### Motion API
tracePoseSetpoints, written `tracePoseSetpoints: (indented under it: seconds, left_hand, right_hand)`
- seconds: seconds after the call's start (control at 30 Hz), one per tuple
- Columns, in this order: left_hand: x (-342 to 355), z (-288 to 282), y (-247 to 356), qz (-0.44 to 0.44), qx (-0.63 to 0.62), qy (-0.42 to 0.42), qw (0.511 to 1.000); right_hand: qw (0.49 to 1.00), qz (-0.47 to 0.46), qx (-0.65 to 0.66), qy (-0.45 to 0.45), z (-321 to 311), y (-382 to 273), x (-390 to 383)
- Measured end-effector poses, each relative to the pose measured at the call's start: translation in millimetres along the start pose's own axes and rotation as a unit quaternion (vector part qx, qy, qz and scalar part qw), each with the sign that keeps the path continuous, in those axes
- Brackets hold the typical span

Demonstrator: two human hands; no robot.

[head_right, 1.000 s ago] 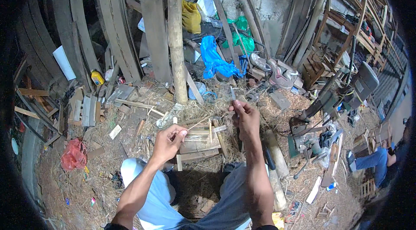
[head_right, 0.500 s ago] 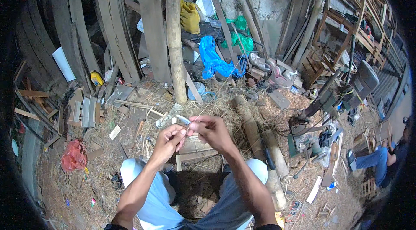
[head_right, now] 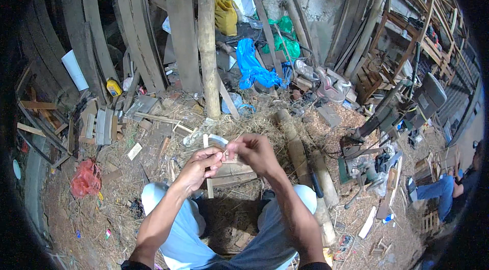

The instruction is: The person whittles and shapes a small piece of wood using a small knife, then checks a thin strip of wood against a larger wooden component.

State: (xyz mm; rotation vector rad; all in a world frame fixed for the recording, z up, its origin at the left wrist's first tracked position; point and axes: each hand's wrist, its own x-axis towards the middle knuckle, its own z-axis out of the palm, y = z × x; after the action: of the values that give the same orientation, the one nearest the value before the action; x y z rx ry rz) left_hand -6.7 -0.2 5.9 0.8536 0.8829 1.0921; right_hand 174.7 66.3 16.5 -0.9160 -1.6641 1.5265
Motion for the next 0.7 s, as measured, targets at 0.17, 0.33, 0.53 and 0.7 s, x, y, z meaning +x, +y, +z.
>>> tracePoseSetpoints:
  seconds: [0.17, 0.33, 0.53, 0.7]
  left_hand:
    - [0.1, -4.0, -4.3, 0.017, 0.021, 0.006, 1.0]
    - [2.3, -6.1, -2.8, 0.026, 0.034, 0.007, 0.999]
    - [1.3, -1.5, 0.8, 0.018, 0.034, -0.004, 0.999]
    - [2.4, -1.7, -2.5, 0.032, 0.06, 0.022, 0.997]
  right_hand:
    - [0.995, 0.003, 0.071, 0.067, -8.5, -10.2, 3.6]
    - [0.999, 0.019, 0.038, 0.004, 10.3, -5.8, -0.8]
    - [0.994, 0.033, 0.101, 0.04, -7.6, -9.0, 6.2]
    - [0.999, 0.012, 0.016, 0.035, 5.2, 1.6, 6.1]
